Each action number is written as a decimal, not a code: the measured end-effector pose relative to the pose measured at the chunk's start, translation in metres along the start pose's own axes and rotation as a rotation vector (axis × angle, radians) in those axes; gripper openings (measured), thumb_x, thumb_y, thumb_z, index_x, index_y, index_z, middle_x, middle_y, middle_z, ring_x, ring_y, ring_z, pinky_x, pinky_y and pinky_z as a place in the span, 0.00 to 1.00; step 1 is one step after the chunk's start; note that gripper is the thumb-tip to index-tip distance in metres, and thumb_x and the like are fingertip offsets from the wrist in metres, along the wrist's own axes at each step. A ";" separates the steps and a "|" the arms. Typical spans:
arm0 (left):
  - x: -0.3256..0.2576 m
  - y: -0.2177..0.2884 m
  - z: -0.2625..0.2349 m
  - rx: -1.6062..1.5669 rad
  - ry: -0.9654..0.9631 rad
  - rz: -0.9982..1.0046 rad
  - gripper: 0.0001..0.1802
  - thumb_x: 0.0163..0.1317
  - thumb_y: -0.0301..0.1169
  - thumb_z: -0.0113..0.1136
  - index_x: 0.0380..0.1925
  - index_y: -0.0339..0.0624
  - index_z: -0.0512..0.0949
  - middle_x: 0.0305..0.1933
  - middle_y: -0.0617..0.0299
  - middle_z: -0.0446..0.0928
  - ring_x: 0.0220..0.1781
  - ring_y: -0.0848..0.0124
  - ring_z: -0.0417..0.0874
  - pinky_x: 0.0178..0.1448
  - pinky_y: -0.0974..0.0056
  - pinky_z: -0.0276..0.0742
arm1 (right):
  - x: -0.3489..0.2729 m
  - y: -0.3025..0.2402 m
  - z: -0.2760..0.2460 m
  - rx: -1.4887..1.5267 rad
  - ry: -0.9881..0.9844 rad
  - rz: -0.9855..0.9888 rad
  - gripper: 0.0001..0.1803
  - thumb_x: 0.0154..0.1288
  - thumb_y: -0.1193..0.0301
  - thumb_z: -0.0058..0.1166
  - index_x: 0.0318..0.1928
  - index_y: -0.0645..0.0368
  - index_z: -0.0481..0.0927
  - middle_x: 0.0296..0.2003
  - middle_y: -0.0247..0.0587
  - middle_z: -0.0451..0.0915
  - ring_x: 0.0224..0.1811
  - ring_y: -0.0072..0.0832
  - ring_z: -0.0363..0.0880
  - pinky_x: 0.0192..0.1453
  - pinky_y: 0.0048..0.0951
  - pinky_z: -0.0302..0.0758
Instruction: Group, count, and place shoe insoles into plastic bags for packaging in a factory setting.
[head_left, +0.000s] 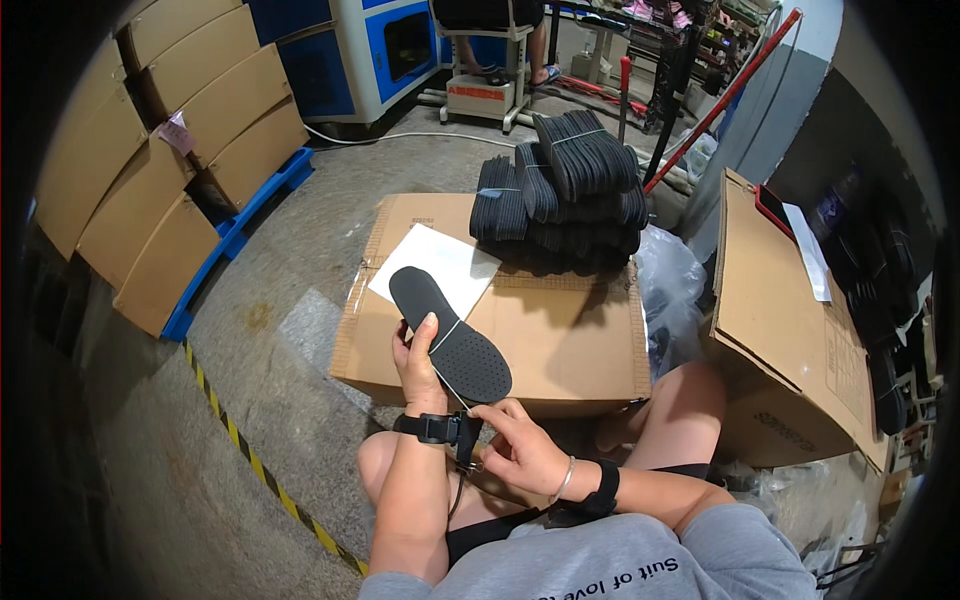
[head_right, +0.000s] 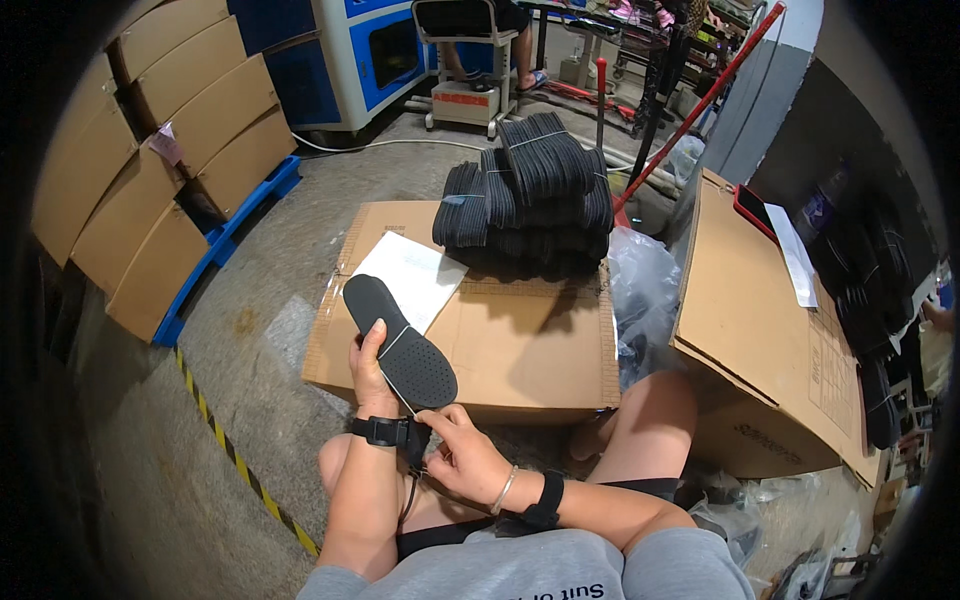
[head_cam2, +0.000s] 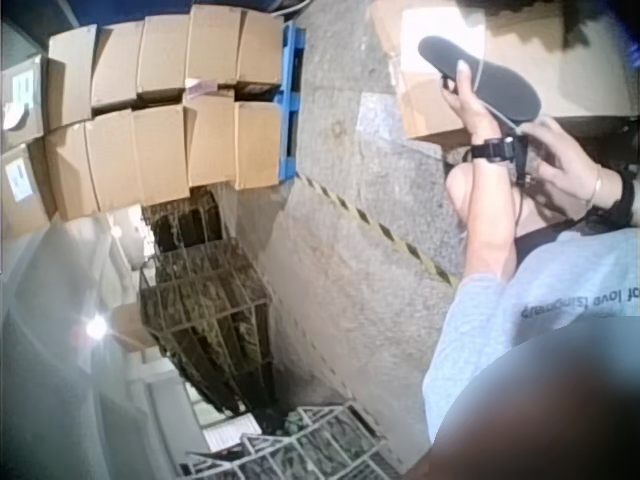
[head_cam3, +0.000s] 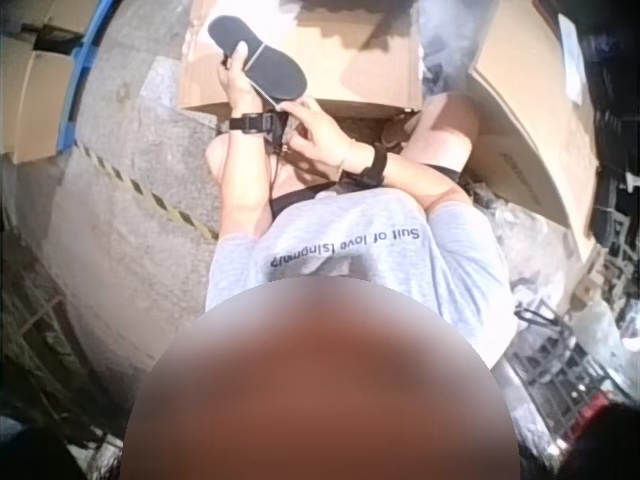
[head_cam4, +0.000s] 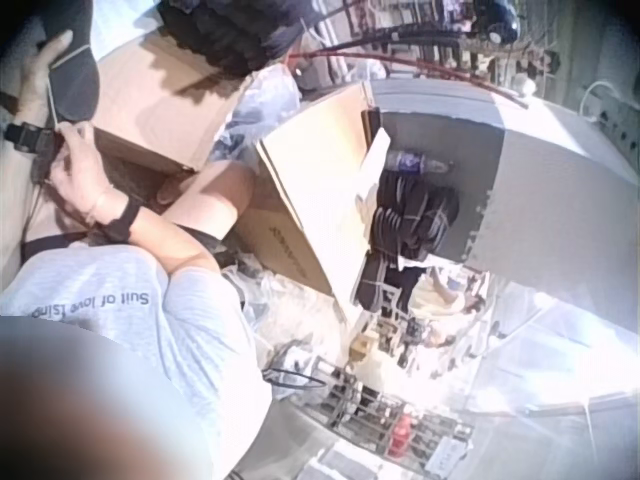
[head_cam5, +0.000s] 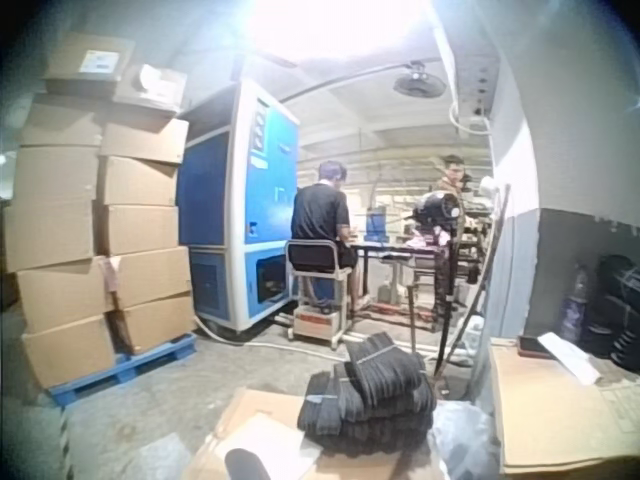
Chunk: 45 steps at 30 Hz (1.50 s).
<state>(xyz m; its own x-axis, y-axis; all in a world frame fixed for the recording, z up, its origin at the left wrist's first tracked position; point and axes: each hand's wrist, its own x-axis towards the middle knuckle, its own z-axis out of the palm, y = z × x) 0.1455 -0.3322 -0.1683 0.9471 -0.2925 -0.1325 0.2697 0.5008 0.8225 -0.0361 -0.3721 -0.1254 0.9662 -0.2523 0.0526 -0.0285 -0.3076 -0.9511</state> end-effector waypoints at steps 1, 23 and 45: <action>-0.001 0.001 0.001 -0.030 -0.014 0.004 0.32 0.50 0.37 0.65 0.49 0.29 0.64 0.40 0.54 0.72 0.39 0.68 0.76 0.41 0.66 0.75 | 0.001 -0.003 -0.001 -0.073 -0.024 -0.010 0.25 0.53 0.76 0.48 0.55 0.59 0.66 0.43 0.47 0.67 0.30 0.30 0.77 0.34 0.29 0.76; -0.011 0.028 -0.027 -0.539 -0.397 -0.364 0.34 0.55 0.52 0.52 0.52 0.34 0.67 0.48 0.49 0.73 0.47 0.57 0.77 0.51 0.52 0.74 | 0.010 0.038 -0.073 -0.667 -0.127 -0.419 0.07 0.57 0.68 0.51 0.31 0.58 0.73 0.31 0.42 0.71 0.37 0.39 0.70 0.42 0.35 0.69; -0.031 0.009 -0.006 0.075 -0.697 -0.472 0.42 0.38 0.31 0.68 0.57 0.35 0.61 0.51 0.56 0.70 0.52 0.67 0.73 0.57 0.67 0.69 | 0.057 0.050 -0.079 0.952 0.306 0.394 0.10 0.58 0.79 0.54 0.33 0.55 0.66 0.33 0.37 0.73 0.38 0.32 0.78 0.46 0.34 0.77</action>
<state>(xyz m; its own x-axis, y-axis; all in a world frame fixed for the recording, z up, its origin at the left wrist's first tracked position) 0.1194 -0.3141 -0.1598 0.4072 -0.9054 -0.1204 0.5745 0.1514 0.8044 -0.0028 -0.4741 -0.1462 0.8238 -0.4367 -0.3615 0.0145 0.6538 -0.7565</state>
